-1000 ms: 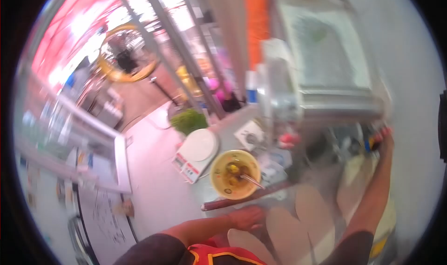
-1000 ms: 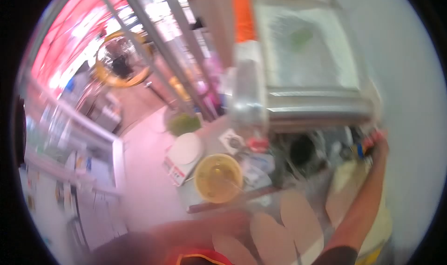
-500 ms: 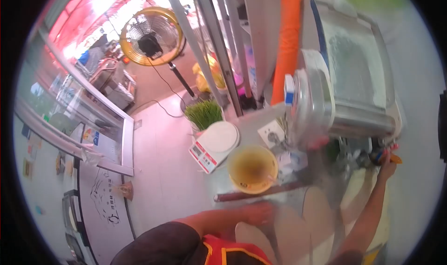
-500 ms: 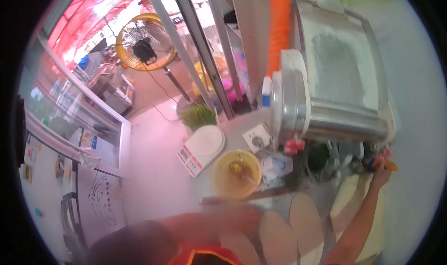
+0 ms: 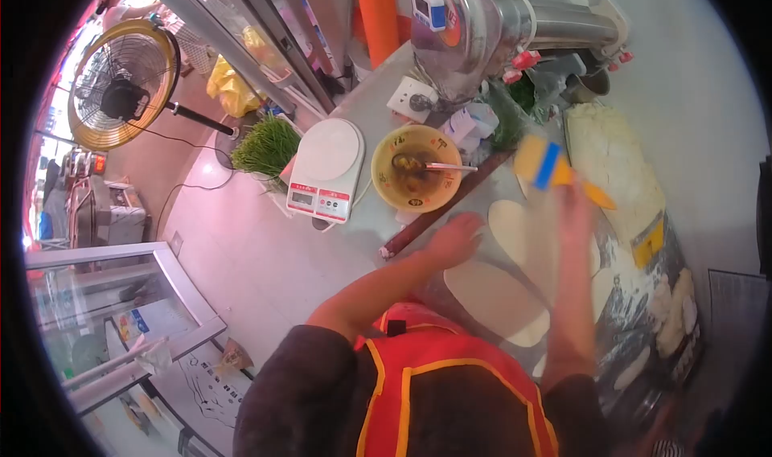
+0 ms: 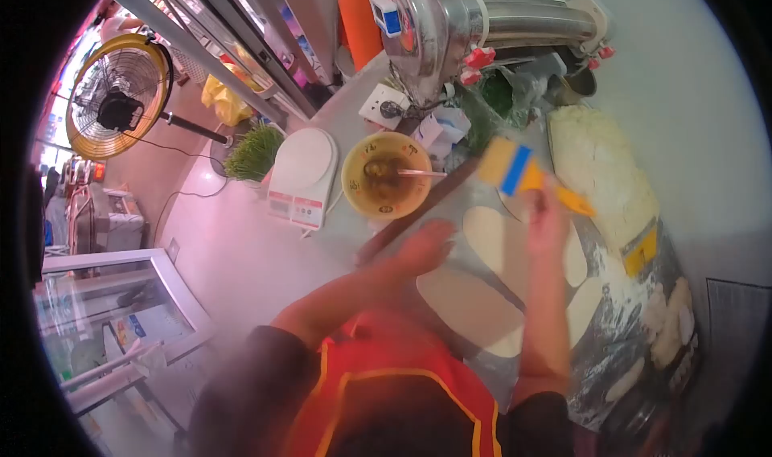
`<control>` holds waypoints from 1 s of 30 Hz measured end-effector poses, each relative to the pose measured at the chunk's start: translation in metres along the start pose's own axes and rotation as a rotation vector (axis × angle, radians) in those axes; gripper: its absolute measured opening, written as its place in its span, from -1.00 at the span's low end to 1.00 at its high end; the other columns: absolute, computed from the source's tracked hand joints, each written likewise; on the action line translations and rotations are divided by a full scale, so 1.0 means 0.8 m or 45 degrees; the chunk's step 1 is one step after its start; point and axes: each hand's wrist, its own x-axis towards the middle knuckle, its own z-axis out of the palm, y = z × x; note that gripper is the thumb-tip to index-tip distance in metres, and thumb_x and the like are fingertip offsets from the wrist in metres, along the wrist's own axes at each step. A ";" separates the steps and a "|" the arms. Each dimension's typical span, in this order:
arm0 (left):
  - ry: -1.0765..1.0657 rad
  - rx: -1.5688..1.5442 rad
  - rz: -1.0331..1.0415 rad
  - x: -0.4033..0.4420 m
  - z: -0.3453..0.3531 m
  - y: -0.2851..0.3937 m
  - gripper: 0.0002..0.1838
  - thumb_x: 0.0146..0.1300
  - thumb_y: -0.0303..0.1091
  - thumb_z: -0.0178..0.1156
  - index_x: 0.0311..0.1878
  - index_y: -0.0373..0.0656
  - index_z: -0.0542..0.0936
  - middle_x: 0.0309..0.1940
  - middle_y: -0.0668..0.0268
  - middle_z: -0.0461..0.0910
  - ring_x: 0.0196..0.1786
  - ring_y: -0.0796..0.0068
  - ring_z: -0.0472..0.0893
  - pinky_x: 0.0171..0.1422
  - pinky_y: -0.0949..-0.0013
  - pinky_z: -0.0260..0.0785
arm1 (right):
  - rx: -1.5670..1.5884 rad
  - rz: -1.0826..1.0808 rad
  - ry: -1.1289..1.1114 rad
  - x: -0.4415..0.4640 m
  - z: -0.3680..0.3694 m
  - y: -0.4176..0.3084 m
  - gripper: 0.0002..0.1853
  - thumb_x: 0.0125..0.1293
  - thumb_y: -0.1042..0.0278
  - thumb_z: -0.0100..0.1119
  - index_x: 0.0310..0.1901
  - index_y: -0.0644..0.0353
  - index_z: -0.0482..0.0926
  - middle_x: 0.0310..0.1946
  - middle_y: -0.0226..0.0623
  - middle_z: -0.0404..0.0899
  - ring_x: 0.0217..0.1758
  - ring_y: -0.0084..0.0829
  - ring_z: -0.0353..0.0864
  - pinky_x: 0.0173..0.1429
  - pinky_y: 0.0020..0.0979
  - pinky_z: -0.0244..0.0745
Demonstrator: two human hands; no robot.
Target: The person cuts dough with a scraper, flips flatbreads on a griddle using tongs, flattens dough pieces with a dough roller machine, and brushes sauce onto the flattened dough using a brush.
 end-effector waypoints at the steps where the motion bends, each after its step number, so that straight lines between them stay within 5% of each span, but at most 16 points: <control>1: 0.036 -0.082 -0.082 -0.010 -0.014 0.003 -0.67 0.18 -0.24 0.12 -0.05 -0.23 0.45 -0.05 0.09 0.47 0.00 0.10 0.47 0.11 0.14 0.31 | -0.554 -0.140 -0.096 -0.028 0.021 0.017 -0.77 0.27 0.40 0.13 -0.08 0.32 0.49 -0.28 -0.32 0.56 -0.33 -0.56 0.55 -0.26 -0.51 0.55; 3: 0.195 -0.214 -0.317 -0.047 -0.063 0.009 -0.72 0.22 -0.27 0.10 -0.08 -0.23 0.45 -0.16 0.12 0.52 -0.15 0.11 0.54 -0.03 0.18 0.39 | -0.658 -0.099 -0.179 -0.075 0.064 0.059 -0.76 0.25 0.41 0.14 -0.10 0.35 0.48 -0.28 -0.28 0.55 -0.34 -0.56 0.56 -0.26 -0.51 0.56; 4: 0.342 -0.247 -0.432 -0.059 -0.087 0.006 -0.73 0.23 -0.28 0.09 -0.08 -0.24 0.44 -0.20 0.11 0.54 -0.18 0.12 0.56 -0.07 0.21 0.40 | -0.201 0.062 -0.166 -0.086 0.084 0.082 -0.76 0.25 0.42 0.15 -0.10 0.36 0.47 -0.28 -0.25 0.55 -0.34 -0.55 0.56 -0.25 -0.50 0.57; 7: 0.649 -0.210 -0.643 -0.087 -0.137 -0.030 -0.72 0.27 -0.31 0.07 -0.03 -0.27 0.40 -0.23 0.09 0.54 -0.22 0.21 0.59 -0.13 0.29 0.42 | -0.169 0.081 -0.209 -0.106 0.116 0.132 -0.77 0.25 0.45 0.13 -0.10 0.36 0.47 -0.28 -0.26 0.55 -0.33 -0.56 0.56 -0.23 -0.50 0.58; 13: 0.682 -0.324 -0.419 -0.075 -0.173 -0.055 -0.68 0.28 -0.43 0.06 0.07 -0.31 0.32 -0.26 0.10 0.54 -0.25 0.32 0.59 -0.16 0.35 0.43 | -0.327 0.058 -0.255 -0.096 0.133 0.188 -0.76 0.26 0.45 0.11 -0.07 0.35 0.46 -0.28 -0.24 0.54 -0.35 -0.55 0.56 -0.20 -0.53 0.57; 22: 0.612 -0.385 -0.476 -0.077 -0.170 -0.054 -0.68 0.26 -0.45 0.05 0.06 -0.30 0.34 -0.19 0.08 0.57 -0.19 0.28 0.61 -0.14 0.34 0.43 | -0.607 -0.073 -0.202 -0.087 0.135 0.211 -0.82 0.24 0.51 0.10 -0.13 0.36 0.48 -0.35 -0.24 0.56 -0.42 -0.55 0.57 -0.31 -0.56 0.56; 30: 0.580 -0.355 -0.445 -0.072 -0.165 -0.076 -0.67 0.29 -0.42 0.01 0.09 -0.32 0.33 -0.19 0.07 0.56 -0.14 0.28 0.61 -0.12 0.35 0.44 | -0.280 0.110 -0.126 -0.091 0.136 0.180 -0.79 0.21 0.48 0.13 -0.13 0.36 0.49 -0.34 -0.22 0.57 -0.42 -0.50 0.59 -0.30 -0.52 0.58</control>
